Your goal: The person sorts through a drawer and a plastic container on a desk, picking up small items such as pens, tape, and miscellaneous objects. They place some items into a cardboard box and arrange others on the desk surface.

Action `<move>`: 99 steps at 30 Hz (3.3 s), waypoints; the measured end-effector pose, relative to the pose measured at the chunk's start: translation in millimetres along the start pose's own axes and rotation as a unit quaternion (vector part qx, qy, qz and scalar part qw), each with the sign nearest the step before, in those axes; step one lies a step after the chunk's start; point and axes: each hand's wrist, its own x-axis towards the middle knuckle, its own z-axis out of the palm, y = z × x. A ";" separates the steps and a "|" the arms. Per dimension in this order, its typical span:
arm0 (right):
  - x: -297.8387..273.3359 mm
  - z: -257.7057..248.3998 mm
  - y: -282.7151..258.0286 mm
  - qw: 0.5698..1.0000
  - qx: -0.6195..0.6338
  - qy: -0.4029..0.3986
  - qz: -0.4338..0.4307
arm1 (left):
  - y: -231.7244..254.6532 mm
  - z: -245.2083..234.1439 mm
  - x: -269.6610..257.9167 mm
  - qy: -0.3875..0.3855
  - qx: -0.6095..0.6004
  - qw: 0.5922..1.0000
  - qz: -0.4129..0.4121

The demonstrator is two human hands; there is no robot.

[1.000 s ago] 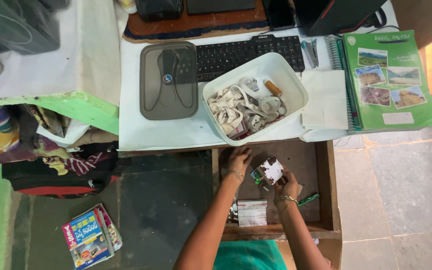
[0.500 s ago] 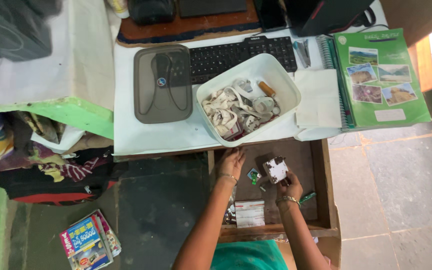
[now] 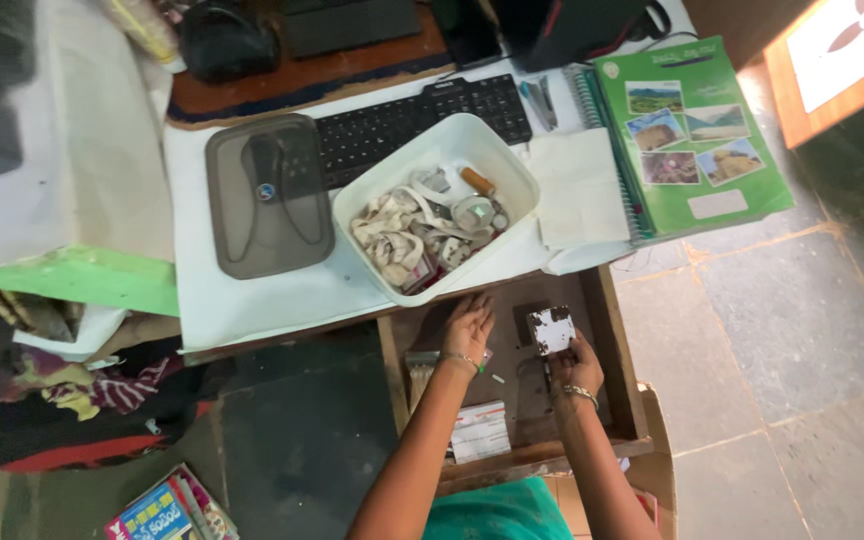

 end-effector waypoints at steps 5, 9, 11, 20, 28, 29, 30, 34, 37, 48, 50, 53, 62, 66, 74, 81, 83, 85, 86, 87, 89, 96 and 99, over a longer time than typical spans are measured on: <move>12.2 -14.3 -2.4 1.000 0.009 0.009 -0.010 | -36.3 24.6 20.0 0.005 0.022 0.998 -0.059; 10.8 -18.3 -16.4 1.000 0.014 -0.005 -0.021 | -51.9 46.6 39.4 -0.060 -0.016 0.998 -0.021; 13.0 -21.4 -18.8 0.999 0.035 0.008 -0.026 | -55.9 38.8 27.9 -0.047 -0.005 0.999 -0.025; 71.0 15.1 -21.2 0.996 -0.025 -0.012 -0.079 | -36.9 57.4 12.5 -0.021 0.007 1.000 -0.023; 65.4 56.8 -16.6 0.988 -0.047 0.029 -0.147 | -30.4 55.8 7.6 -0.034 0.027 0.998 -0.037; 61.8 57.2 -19.7 0.989 -0.047 0.024 -0.135 | -30.7 56.1 9.0 -0.037 0.031 0.998 -0.038; 57.9 57.2 -21.6 0.991 -0.049 0.020 -0.122 | -31.3 54.8 9.0 -0.040 0.035 0.998 -0.040; 48.0 47.3 -27.3 0.991 -0.069 -0.014 -0.112 | -34.4 43.9 5.8 -0.001 0.132 0.989 -0.060; 41.0 24.2 -24.7 0.983 -0.156 0.032 -0.087 | -30.0 32.3 -7.2 0.017 0.214 0.975 -0.065; 26.0 3.8 -1.6 0.983 -0.181 -0.022 -0.021 | 5.8 -7.1 -40.7 0.090 0.329 0.940 0.015; 12.1 14.4 9.7 0.982 -0.182 -0.050 0.010 | 12.6 -11.3 -51.6 0.102 0.340 0.934 0.034; -1.2 35.6 33.8 0.971 -0.205 -0.116 0.033 | 21.0 -10.6 -66.8 0.150 0.395 0.898 0.124; -36.6 90.4 130.2 0.900 -0.368 -0.230 -0.040 | 45.3 -27.9 -90.3 0.195 0.262 0.914 0.242; -52.7 111.9 145.4 0.917 -0.320 -0.234 -0.034 | 48.5 -35.0 -89.0 0.239 0.313 0.889 0.232; -85.6 139.6 126.4 0.862 -0.433 -0.231 -0.130 | 43.5 -32.5 -77.2 0.178 0.137 0.939 0.261; -68.2 118.2 145.4 0.894 -0.339 -0.284 -0.070 | 54.5 -36.6 -65.4 0.186 0.198 0.913 0.304; -64.2 105.9 149.3 0.900 -0.309 -0.301 -0.068 | 50.4 -37.2 -65.4 0.182 0.224 0.901 0.324; -54.4 99.3 148.5 0.878 -0.340 -0.323 -0.095 | 44.5 -35.3 -63.0 0.195 0.247 0.884 0.346; -48.4 98.7 146.7 0.852 -0.384 -0.335 -0.123 | 42.8 -33.8 -61.3 0.209 0.257 0.874 0.357; -45.2 99.0 146.4 0.822 -0.427 -0.346 -0.150 | 42.2 -33.1 -60.9 0.222 0.267 0.862 0.368; -45.1 102.9 146.8 0.821 -0.430 -0.354 -0.122 | 41.7 -33.2 -62.6 0.243 0.274 0.860 0.356; -64.3 137.1 132.0 0.777 -0.497 -0.339 -0.188 | 41.6 -39.2 -64.1 0.334 0.334 0.835 0.280; -57.4 140.2 136.8 0.784 -0.505 -0.314 -0.180 | 45.3 -36.0 -58.2 0.280 0.182 0.888 0.315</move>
